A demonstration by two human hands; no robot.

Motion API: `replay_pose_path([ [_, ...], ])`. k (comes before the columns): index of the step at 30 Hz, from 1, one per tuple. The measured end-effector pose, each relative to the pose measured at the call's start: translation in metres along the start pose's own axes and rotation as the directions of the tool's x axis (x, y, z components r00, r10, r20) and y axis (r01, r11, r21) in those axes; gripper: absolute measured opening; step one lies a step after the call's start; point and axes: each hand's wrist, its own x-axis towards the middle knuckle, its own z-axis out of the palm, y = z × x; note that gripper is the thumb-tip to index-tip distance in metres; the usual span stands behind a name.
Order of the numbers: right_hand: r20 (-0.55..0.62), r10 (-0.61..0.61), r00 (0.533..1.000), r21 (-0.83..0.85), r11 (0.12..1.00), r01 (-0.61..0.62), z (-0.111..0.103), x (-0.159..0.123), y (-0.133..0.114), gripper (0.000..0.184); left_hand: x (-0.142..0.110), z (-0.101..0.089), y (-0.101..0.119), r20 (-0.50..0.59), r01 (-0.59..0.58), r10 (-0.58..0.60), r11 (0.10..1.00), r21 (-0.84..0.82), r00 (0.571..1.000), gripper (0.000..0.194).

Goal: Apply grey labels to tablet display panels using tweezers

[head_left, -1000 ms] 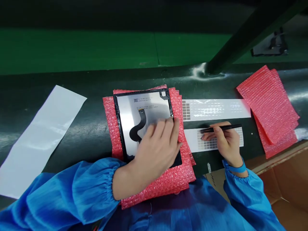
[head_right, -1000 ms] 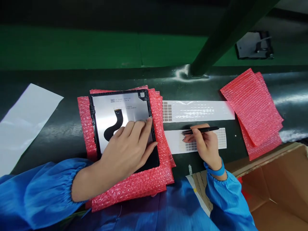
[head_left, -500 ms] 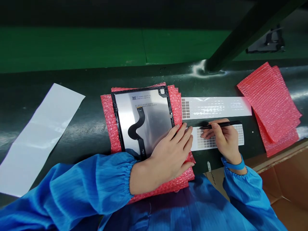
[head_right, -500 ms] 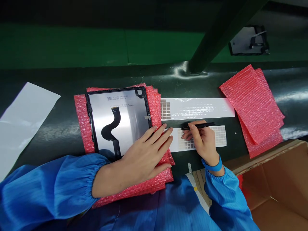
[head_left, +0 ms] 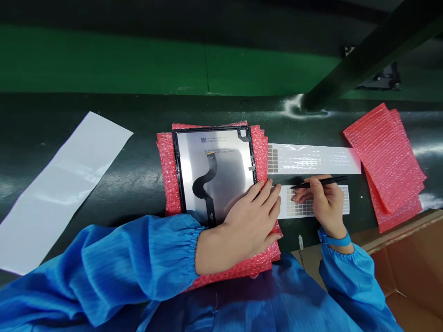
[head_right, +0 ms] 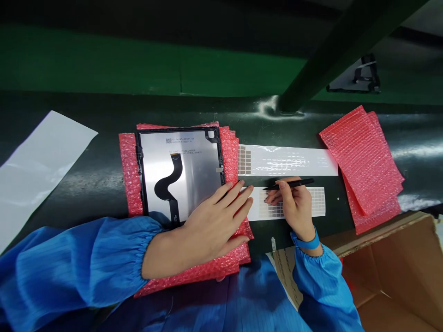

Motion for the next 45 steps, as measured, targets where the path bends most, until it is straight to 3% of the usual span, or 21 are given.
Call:
replay_pose_path([
  [8, -0.041, 0.015, 0.999, 0.124, 0.992, -0.010, -0.003, 0.006, -0.009, 0.033, 0.003, 0.006, 0.001, -0.014, 0.019, -0.019, 1.000, -0.012, 1.000, 0.076],
  [14, -0.023, -0.061, 0.998, 0.170, 0.983, 0.064, 0.012, 0.019, -0.039, 0.032, -0.013, -0.021, 0.000, -0.127, 0.007, -0.014, 0.998, -0.058, 0.992, 0.070],
  [19, 0.169, -0.090, 0.981, 0.181, 0.982, 0.059, 0.057, 0.031, -0.067, 0.026, -0.047, -0.047, -0.006, 0.022, 0.119, -0.118, 0.991, -0.054, 0.993, 0.047],
  [22, 0.286, -0.130, 0.949, 0.195, 0.978, 0.075, 0.094, 0.035, -0.082, 0.024, -0.062, -0.047, -0.016, 0.097, 0.209, -0.208, 0.978, 0.001, 0.973, 0.065],
  [25, 0.355, -0.135, 0.925, 0.178, 0.981, 0.075, 0.132, 0.038, -0.092, 0.024, -0.067, -0.040, -0.027, 0.101, 0.237, -0.240, 0.971, 0.044, 0.966, 0.087],
  [29, 0.401, -0.089, 0.912, 0.158, 0.987, 0.027, 0.163, 0.040, -0.096, 0.032, -0.066, -0.036, -0.033, 0.123, 0.226, -0.229, 0.973, 0.039, 0.966, 0.091],
  [34, 0.438, -0.015, 0.899, 0.090, 0.996, -0.028, 0.168, 0.040, -0.088, 0.035, -0.065, -0.036, -0.031, 0.108, 0.261, -0.259, 0.965, -0.006, 0.960, 0.089],
  [40, 0.449, -0.050, 0.892, 0.088, 0.996, 0.011, 0.168, 0.037, -0.087, 0.029, -0.067, -0.029, -0.025, 0.090, 0.265, -0.259, 0.963, -0.053, 0.962, 0.079],
  [45, 0.414, -0.064, 0.908, 0.061, 0.997, 0.042, 0.170, 0.034, -0.088, 0.028, -0.067, -0.035, -0.026, 0.101, 0.254, -0.248, 0.966, -0.049, 0.963, 0.072],
])
